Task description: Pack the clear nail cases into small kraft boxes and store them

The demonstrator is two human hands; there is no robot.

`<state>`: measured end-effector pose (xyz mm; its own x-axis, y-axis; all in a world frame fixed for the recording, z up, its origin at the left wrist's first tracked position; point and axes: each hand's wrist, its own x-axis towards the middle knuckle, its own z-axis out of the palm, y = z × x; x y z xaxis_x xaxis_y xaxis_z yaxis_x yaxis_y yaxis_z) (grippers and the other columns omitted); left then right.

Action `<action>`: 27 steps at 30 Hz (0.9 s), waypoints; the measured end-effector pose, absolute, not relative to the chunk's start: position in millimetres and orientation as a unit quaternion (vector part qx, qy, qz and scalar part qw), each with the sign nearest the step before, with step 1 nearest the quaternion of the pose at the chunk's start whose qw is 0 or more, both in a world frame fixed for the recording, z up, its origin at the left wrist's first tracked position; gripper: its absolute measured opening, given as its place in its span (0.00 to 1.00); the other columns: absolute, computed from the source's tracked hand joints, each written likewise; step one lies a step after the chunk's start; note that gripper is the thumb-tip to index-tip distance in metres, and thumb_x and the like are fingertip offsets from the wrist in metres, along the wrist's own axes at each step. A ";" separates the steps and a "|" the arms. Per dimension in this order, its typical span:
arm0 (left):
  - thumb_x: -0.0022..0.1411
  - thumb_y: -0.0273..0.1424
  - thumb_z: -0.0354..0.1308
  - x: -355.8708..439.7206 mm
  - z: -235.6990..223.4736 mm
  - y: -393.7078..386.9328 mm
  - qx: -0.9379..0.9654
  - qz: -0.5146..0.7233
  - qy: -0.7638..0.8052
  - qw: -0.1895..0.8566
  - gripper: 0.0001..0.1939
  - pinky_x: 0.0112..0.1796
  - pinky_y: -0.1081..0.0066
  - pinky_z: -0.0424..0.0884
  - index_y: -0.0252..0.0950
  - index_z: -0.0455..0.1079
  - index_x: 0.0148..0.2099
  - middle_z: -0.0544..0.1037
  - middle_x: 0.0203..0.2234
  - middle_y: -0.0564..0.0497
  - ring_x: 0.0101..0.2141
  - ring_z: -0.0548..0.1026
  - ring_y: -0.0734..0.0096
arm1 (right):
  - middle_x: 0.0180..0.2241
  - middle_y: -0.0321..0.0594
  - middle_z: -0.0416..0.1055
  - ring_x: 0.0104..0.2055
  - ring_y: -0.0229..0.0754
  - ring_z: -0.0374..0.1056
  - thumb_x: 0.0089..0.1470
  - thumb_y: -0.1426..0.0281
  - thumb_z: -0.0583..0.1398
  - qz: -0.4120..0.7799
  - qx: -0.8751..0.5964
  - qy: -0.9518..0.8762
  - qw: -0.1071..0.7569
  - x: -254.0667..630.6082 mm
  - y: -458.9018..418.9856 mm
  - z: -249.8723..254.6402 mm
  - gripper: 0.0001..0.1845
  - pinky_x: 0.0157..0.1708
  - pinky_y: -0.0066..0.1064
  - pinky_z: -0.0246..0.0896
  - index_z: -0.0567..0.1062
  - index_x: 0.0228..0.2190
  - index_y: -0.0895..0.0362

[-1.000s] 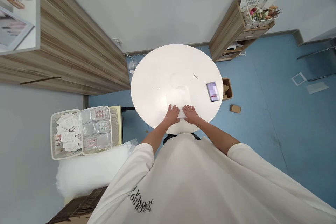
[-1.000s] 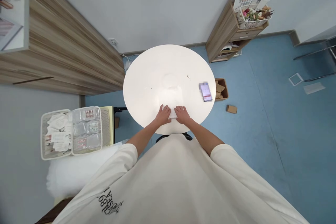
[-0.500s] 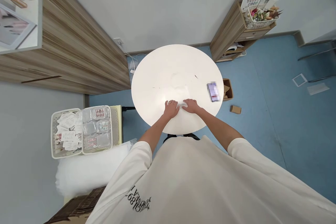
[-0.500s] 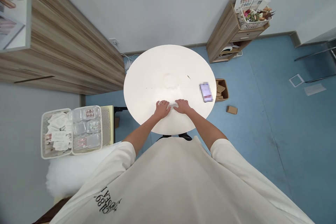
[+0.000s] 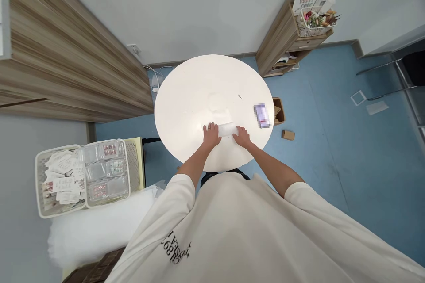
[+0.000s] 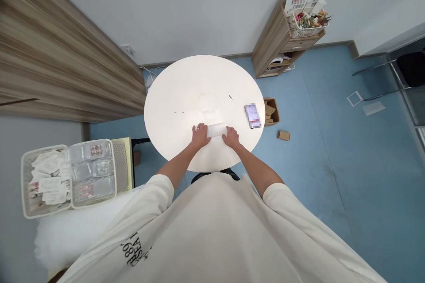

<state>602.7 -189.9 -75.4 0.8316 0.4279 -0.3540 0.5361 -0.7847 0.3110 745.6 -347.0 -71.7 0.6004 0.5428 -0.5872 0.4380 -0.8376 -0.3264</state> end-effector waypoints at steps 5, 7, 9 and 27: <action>0.60 0.37 0.61 600.0 -79.0 -190.5 0.940 -0.136 0.246 0.195 0.36 0.67 0.45 0.38 0.31 0.57 0.68 0.57 0.68 0.32 0.69 0.50 0.43 | 0.60 0.51 0.61 0.61 0.55 0.58 0.63 0.58 0.53 0.348 -0.904 -0.225 0.108 740.4 -341.5 -77.5 0.27 0.56 0.45 0.57 0.64 0.59 0.55; 0.60 0.37 0.61 598.3 -78.6 -192.1 0.940 -0.142 0.244 0.191 0.37 0.67 0.45 0.37 0.31 0.58 0.68 0.58 0.67 0.32 0.69 0.51 0.43 | 0.58 0.51 0.62 0.59 0.55 0.59 0.62 0.57 0.54 0.344 -0.911 -0.195 0.120 737.9 -336.1 -79.0 0.25 0.54 0.44 0.58 0.66 0.56 0.55; 0.61 0.38 0.61 596.4 -76.5 -196.1 0.940 -0.143 0.245 0.187 0.38 0.67 0.44 0.37 0.31 0.57 0.69 0.58 0.67 0.32 0.68 0.51 0.42 | 0.56 0.51 0.64 0.58 0.55 0.60 0.60 0.56 0.56 0.333 -0.919 -0.169 0.128 734.7 -330.3 -80.2 0.24 0.53 0.44 0.58 0.67 0.53 0.55; 0.65 0.25 0.50 609.2 -71.0 -212.8 0.945 -0.132 0.230 0.191 0.33 0.60 0.49 0.53 0.37 0.52 0.71 0.64 0.62 0.37 0.62 0.61 0.47 | 0.42 0.43 0.68 0.45 0.50 0.65 0.51 0.69 0.60 0.341 -0.914 -0.088 0.204 728.1 -316.8 -89.8 0.12 0.45 0.41 0.58 0.62 0.36 0.52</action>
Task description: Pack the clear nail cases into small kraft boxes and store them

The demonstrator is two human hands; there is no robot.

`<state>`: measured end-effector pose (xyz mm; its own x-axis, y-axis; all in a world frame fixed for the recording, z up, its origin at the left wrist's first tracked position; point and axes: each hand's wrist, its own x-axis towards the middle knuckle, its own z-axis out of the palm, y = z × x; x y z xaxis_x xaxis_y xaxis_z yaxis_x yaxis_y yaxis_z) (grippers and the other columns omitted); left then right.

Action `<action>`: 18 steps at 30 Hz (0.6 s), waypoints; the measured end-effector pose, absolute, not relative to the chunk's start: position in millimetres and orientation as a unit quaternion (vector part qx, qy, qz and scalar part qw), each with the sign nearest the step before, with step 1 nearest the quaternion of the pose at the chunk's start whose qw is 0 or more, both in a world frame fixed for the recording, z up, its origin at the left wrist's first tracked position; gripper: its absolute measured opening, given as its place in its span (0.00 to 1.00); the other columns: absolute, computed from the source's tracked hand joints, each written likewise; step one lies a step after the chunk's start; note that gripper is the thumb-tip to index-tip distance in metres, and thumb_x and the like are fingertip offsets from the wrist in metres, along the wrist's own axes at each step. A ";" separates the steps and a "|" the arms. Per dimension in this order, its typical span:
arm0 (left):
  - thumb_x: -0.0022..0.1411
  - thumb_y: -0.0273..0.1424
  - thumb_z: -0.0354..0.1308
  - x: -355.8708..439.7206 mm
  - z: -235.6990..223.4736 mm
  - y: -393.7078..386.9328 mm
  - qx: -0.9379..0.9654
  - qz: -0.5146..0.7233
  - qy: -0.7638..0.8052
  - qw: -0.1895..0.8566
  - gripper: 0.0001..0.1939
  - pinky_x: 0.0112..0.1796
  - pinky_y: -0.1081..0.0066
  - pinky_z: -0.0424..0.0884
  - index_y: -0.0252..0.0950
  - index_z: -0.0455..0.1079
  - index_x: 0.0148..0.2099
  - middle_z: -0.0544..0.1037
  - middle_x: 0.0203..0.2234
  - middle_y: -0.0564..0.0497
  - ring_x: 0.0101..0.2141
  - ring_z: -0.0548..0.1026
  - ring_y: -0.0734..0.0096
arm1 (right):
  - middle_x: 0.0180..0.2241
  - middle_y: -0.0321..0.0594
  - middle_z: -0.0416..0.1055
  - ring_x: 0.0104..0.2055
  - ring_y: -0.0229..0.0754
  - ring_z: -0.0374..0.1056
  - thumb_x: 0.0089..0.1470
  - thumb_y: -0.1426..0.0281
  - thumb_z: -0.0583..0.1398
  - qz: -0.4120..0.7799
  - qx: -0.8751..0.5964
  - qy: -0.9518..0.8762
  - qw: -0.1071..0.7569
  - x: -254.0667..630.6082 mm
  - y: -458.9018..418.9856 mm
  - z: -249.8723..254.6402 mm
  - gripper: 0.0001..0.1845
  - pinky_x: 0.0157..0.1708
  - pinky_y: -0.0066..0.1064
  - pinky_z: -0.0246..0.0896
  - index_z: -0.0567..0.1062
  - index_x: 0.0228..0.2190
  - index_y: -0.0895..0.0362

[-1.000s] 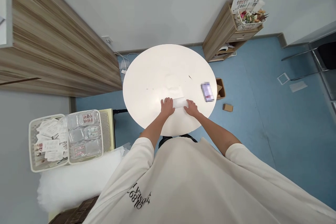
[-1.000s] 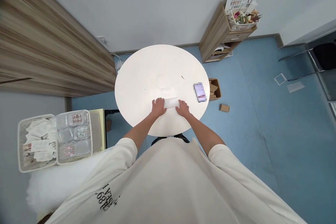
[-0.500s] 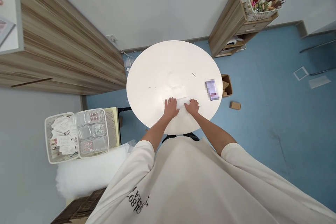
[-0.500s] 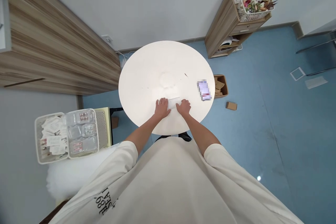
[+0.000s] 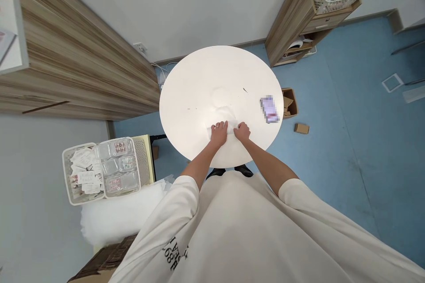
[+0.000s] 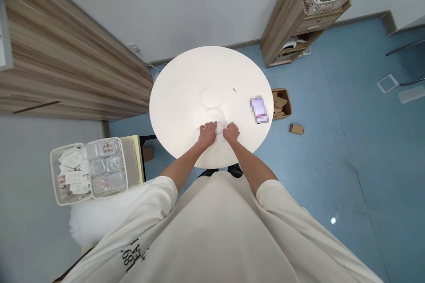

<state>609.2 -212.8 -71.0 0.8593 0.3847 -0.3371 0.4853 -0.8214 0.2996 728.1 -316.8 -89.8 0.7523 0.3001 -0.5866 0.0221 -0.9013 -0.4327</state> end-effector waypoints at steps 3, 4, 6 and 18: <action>0.65 0.28 0.53 605.1 -67.6 -209.0 0.937 -0.123 0.248 0.215 0.31 0.58 0.53 0.56 0.37 0.54 0.69 0.66 0.60 0.38 0.60 0.63 0.50 | 0.34 0.35 0.68 0.36 0.44 0.67 0.49 0.71 0.59 0.387 -0.877 -0.081 0.273 727.6 -314.9 -82.5 0.19 0.37 0.34 0.61 0.61 0.43 0.51; 0.65 0.29 0.54 603.7 -66.6 -207.7 0.934 -0.120 0.254 0.221 0.29 0.57 0.53 0.56 0.38 0.56 0.67 0.67 0.60 0.38 0.59 0.63 0.50 | 0.33 0.33 0.68 0.35 0.43 0.67 0.48 0.71 0.59 0.395 -0.867 -0.094 0.289 726.0 -313.7 -79.7 0.20 0.35 0.33 0.60 0.61 0.44 0.50; 0.65 0.32 0.56 601.1 -65.5 -205.7 0.930 -0.115 0.268 0.224 0.26 0.57 0.54 0.56 0.40 0.60 0.64 0.67 0.59 0.40 0.59 0.63 0.50 | 0.30 0.31 0.67 0.34 0.43 0.67 0.49 0.71 0.59 0.402 -0.853 -0.142 0.300 720.8 -310.7 -74.2 0.20 0.32 0.31 0.60 0.63 0.45 0.50; 0.64 0.23 0.48 576.8 -58.9 -207.2 0.898 -0.075 0.320 0.292 0.31 0.60 0.55 0.54 0.38 0.54 0.68 0.65 0.63 0.40 0.63 0.62 0.55 | 0.39 0.38 0.75 0.39 0.44 0.70 0.63 0.71 0.48 0.414 -0.833 -0.310 0.199 702.2 -297.1 -54.7 0.25 0.40 0.33 0.64 0.63 0.60 0.52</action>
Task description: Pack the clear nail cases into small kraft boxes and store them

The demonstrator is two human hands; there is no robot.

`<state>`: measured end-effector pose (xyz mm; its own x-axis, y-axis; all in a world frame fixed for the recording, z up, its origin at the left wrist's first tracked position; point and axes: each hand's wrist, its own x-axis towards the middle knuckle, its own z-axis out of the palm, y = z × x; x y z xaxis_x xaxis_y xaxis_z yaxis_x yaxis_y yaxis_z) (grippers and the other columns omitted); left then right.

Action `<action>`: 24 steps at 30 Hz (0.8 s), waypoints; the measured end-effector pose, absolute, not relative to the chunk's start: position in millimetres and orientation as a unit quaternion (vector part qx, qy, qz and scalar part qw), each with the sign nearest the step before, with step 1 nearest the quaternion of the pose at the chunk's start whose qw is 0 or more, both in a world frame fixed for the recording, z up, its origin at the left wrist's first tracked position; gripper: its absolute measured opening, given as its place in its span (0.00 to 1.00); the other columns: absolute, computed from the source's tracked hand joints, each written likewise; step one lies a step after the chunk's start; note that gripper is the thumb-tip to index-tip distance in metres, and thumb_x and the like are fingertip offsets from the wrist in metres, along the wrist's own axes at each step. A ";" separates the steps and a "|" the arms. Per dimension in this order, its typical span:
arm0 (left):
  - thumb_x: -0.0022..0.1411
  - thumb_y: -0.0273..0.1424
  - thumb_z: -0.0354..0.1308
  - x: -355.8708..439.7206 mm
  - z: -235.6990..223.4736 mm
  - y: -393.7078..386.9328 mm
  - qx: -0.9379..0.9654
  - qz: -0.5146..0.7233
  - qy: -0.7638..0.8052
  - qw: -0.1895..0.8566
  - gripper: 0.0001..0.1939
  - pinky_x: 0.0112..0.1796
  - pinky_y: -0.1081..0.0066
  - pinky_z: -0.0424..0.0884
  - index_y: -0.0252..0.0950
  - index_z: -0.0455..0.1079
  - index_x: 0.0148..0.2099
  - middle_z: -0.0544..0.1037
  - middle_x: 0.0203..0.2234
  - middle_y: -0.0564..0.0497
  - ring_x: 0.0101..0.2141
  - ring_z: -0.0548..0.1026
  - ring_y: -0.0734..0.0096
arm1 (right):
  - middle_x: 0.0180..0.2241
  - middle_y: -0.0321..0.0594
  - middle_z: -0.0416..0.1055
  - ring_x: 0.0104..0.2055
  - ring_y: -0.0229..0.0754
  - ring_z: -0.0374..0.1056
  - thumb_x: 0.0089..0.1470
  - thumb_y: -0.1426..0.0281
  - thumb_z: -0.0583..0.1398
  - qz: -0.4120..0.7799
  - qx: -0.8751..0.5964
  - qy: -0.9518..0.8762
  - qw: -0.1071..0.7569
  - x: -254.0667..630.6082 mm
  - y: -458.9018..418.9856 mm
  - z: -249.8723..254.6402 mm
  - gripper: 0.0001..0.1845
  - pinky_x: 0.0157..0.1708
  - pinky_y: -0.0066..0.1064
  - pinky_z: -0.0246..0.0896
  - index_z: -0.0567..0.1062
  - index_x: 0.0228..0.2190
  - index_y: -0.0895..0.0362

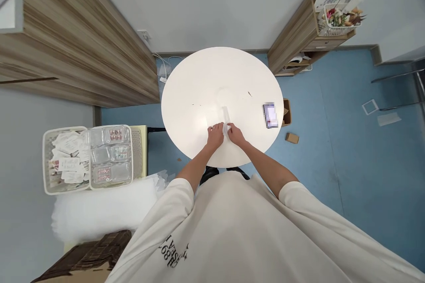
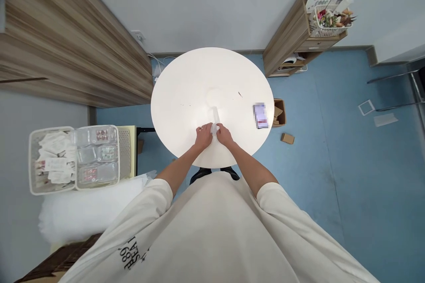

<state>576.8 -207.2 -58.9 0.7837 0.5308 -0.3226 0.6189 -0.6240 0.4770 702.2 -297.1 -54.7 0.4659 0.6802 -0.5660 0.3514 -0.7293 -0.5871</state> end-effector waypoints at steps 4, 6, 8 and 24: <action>0.65 0.26 0.48 553.2 -59.6 -206.3 0.839 -0.042 0.448 0.305 0.29 0.59 0.54 0.58 0.37 0.54 0.68 0.62 0.65 0.39 0.64 0.61 0.52 | 0.46 0.44 0.72 0.44 0.47 0.69 0.63 0.72 0.50 0.389 -0.833 -0.371 0.133 700.5 -292.4 -54.9 0.29 0.44 0.35 0.63 0.60 0.64 0.52; 0.66 0.31 0.50 544.8 -64.4 -204.3 0.786 -0.039 0.524 0.325 0.28 0.57 0.53 0.62 0.36 0.54 0.67 0.63 0.64 0.37 0.62 0.63 0.50 | 0.49 0.47 0.70 0.43 0.48 0.69 0.63 0.71 0.51 0.382 -0.834 -0.383 0.107 697.9 -290.1 -56.3 0.30 0.44 0.36 0.63 0.58 0.66 0.51; 0.65 0.35 0.52 540.9 -70.4 -201.2 0.734 -0.046 0.578 0.354 0.28 0.55 0.54 0.66 0.36 0.55 0.66 0.65 0.62 0.36 0.60 0.66 0.50 | 0.51 0.48 0.68 0.43 0.49 0.69 0.64 0.71 0.50 0.375 -0.835 -0.393 0.087 694.8 -288.8 -57.5 0.31 0.43 0.37 0.62 0.56 0.67 0.51; 0.60 0.39 0.59 560.7 -94.3 -188.8 0.583 -0.076 0.655 0.475 0.20 0.40 0.56 0.74 0.39 0.63 0.53 0.76 0.48 0.37 0.46 0.78 0.51 | 0.58 0.48 0.61 0.57 0.54 0.55 0.57 0.77 0.56 0.316 -0.757 -0.572 -0.019 692.9 -281.7 -61.1 0.32 0.55 0.45 0.51 0.67 0.60 0.43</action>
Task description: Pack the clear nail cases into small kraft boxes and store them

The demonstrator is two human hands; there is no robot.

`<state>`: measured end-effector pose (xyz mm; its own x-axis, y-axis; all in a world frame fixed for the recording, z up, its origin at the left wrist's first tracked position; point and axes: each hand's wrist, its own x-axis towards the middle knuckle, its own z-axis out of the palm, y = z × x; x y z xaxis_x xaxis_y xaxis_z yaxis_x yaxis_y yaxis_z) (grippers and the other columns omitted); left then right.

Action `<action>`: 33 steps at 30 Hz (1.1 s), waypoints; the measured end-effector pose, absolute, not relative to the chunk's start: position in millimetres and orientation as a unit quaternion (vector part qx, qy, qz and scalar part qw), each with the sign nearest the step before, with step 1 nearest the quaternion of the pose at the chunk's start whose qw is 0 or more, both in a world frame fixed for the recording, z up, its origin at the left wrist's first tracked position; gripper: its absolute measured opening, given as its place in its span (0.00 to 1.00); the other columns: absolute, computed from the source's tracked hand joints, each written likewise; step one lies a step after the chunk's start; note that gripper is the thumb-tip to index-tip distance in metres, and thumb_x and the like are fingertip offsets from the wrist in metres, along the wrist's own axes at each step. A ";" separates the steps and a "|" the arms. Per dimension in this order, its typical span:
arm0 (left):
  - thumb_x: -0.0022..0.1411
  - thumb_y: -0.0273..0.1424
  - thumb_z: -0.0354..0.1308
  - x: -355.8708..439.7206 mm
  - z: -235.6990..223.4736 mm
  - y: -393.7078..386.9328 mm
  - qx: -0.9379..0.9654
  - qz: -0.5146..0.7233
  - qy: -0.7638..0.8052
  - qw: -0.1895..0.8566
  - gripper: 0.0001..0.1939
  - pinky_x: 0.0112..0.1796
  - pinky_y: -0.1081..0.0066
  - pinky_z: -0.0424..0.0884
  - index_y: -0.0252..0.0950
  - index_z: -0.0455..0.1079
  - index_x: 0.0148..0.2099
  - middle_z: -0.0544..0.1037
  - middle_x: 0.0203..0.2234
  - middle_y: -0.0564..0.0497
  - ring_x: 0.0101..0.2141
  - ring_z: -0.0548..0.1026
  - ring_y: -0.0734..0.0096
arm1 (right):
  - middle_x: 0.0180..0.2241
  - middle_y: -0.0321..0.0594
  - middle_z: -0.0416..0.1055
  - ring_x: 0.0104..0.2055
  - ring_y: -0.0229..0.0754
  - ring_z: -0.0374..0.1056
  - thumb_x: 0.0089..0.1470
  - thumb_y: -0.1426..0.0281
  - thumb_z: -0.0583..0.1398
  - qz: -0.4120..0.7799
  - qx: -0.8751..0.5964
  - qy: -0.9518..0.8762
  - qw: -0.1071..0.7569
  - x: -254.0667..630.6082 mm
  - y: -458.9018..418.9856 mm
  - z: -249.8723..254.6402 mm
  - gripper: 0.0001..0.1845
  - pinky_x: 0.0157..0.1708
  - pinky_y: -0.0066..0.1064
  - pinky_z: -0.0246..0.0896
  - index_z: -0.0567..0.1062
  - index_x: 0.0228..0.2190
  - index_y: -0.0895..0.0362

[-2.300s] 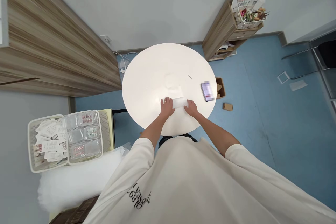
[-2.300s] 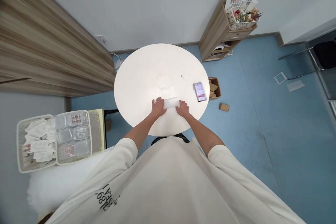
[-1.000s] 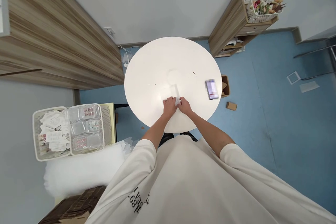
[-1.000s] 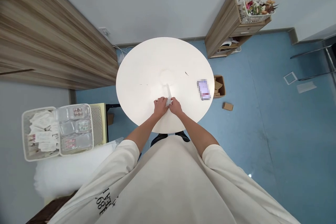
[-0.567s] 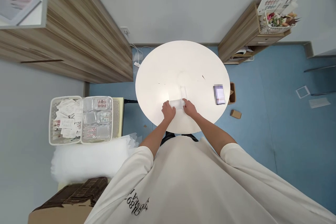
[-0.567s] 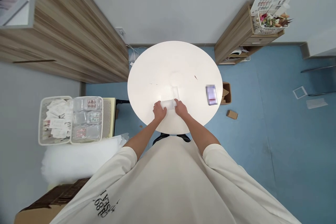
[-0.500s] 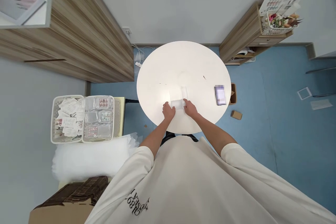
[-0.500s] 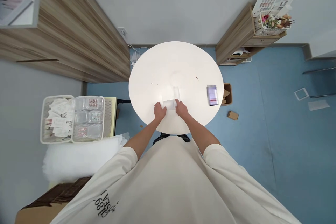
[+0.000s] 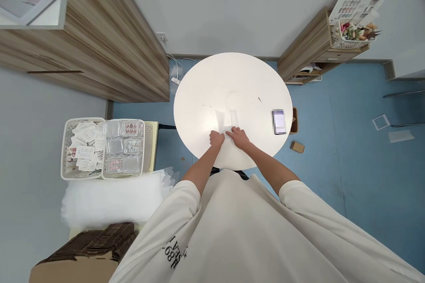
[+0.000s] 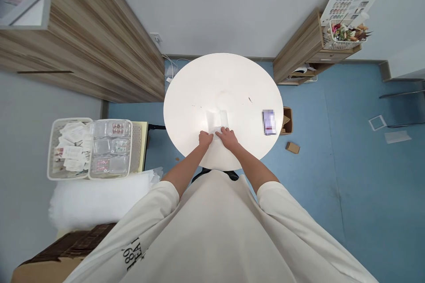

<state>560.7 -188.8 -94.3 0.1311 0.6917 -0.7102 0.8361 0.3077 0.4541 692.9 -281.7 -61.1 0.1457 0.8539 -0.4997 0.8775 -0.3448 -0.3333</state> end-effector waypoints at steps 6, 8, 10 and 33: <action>0.62 0.33 0.59 563.0 -90.2 -188.1 0.572 -0.055 0.639 0.511 0.16 0.39 0.66 0.73 0.40 0.62 0.51 0.78 0.44 0.46 0.42 0.79 0.63 | 0.56 0.49 0.63 0.54 0.52 0.59 0.58 0.79 0.52 -0.312 0.777 0.546 -0.014 691.5 -283.5 -59.4 0.36 0.53 0.42 0.54 0.58 0.66 0.49; 0.62 0.33 0.59 567.5 -84.9 -188.2 0.592 -0.052 0.612 0.522 0.13 0.38 0.69 0.73 0.40 0.63 0.48 0.78 0.43 0.48 0.41 0.79 0.67 | 0.56 0.50 0.63 0.53 0.51 0.60 0.60 0.79 0.51 -0.303 0.802 0.513 -0.050 690.6 -287.1 -61.6 0.34 0.52 0.40 0.56 0.58 0.65 0.53; 0.62 0.32 0.59 574.3 -79.1 -189.8 0.615 -0.051 0.588 0.523 0.12 0.37 0.70 0.72 0.41 0.63 0.47 0.79 0.41 0.50 0.39 0.78 0.68 | 0.55 0.50 0.62 0.52 0.50 0.61 0.61 0.78 0.51 -0.300 0.821 0.479 -0.079 690.3 -290.9 -64.6 0.31 0.51 0.39 0.57 0.59 0.64 0.55; 0.68 0.25 0.44 588.1 -61.7 -210.9 0.816 -0.078 0.412 0.398 0.24 0.54 0.62 0.69 0.38 0.64 0.63 0.75 0.56 0.44 0.55 0.73 0.63 | 0.57 0.47 0.61 0.56 0.48 0.58 0.55 0.82 0.51 -0.341 0.768 0.523 -0.141 716.2 -319.5 -67.3 0.34 0.51 0.40 0.62 0.66 0.62 0.52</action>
